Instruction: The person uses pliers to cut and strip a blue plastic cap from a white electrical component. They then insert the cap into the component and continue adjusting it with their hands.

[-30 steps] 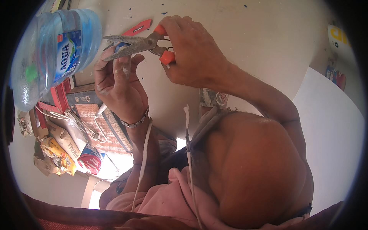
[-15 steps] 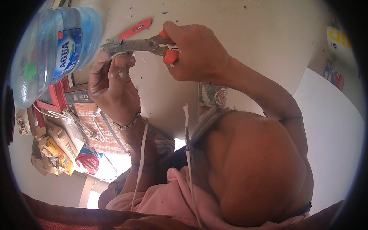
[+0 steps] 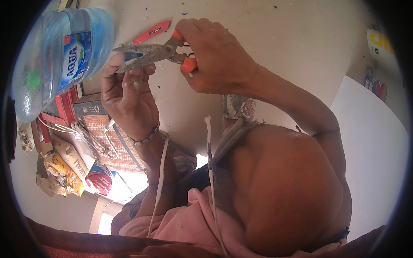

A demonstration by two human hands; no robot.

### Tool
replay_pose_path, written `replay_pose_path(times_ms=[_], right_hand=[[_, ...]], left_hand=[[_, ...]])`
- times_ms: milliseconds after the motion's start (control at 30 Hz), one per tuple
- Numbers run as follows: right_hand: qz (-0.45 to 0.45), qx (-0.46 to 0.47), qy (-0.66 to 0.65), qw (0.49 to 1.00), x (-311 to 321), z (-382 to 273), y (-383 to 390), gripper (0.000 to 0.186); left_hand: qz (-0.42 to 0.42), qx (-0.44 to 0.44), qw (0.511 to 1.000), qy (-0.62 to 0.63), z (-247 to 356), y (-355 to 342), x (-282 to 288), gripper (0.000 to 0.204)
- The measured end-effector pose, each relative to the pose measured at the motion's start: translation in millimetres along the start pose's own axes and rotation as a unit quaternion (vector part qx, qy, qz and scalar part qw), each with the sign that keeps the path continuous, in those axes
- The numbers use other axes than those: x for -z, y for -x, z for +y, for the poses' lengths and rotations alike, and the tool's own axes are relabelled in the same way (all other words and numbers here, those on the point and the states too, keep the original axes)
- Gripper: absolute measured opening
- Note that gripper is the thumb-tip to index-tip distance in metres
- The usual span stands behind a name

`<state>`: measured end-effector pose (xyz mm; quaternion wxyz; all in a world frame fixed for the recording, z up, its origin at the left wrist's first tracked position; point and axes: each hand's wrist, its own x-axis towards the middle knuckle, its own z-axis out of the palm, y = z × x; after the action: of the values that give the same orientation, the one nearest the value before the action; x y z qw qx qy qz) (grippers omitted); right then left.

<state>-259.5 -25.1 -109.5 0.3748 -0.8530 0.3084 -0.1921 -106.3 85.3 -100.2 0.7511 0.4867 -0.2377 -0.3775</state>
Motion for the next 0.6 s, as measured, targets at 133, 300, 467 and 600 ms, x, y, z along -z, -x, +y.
replay_pose_path(times_ms=[133, 300, 467, 600], right_hand=[[-0.013, 0.004, 0.007, 1.000, 5, 1, -1, 0.037], [-0.047, -0.014, -0.019, 0.999, 12, 6, -1, 0.033], [-0.147, -0.152, -0.125, 0.969, 26, -1, -8, 0.030], [-0.097, -0.104, -0.165, 0.976, 16, 1, -6, 0.032]], left_hand=[[-0.013, -0.006, 0.999, -0.028, 3, 0, 0, 0.031], [-0.027, -0.014, 0.999, -0.027, 5, -1, 2, 0.031], [-0.042, 0.040, 0.998, 0.039, 4, -7, 10, 0.033], [-0.031, 0.050, 0.994, 0.089, 5, -6, 3, 0.034]])
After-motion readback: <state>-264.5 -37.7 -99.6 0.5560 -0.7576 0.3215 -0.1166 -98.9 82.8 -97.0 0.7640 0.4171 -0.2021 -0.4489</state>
